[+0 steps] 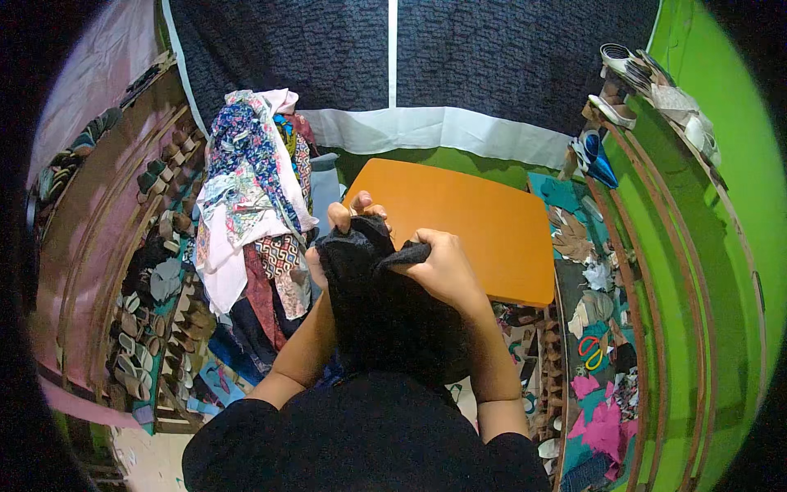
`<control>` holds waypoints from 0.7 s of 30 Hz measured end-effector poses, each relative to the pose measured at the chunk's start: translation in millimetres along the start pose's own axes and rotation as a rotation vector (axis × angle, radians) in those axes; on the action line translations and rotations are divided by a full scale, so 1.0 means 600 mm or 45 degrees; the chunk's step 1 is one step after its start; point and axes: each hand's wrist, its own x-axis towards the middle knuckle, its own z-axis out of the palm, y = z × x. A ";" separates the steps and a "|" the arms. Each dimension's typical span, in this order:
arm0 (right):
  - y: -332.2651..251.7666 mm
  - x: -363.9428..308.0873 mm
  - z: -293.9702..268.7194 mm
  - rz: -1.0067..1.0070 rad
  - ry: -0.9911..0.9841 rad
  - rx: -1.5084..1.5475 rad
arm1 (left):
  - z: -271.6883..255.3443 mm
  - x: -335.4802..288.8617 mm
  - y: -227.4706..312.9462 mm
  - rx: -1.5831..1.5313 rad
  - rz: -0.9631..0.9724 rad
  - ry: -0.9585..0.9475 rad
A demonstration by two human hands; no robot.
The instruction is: Folding a teal satin fabric and then a black textured fabric on a small table.
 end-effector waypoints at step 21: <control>0.010 -0.030 0.040 -0.143 0.052 0.941 | 0.048 -0.043 -0.029 0.636 0.110 0.009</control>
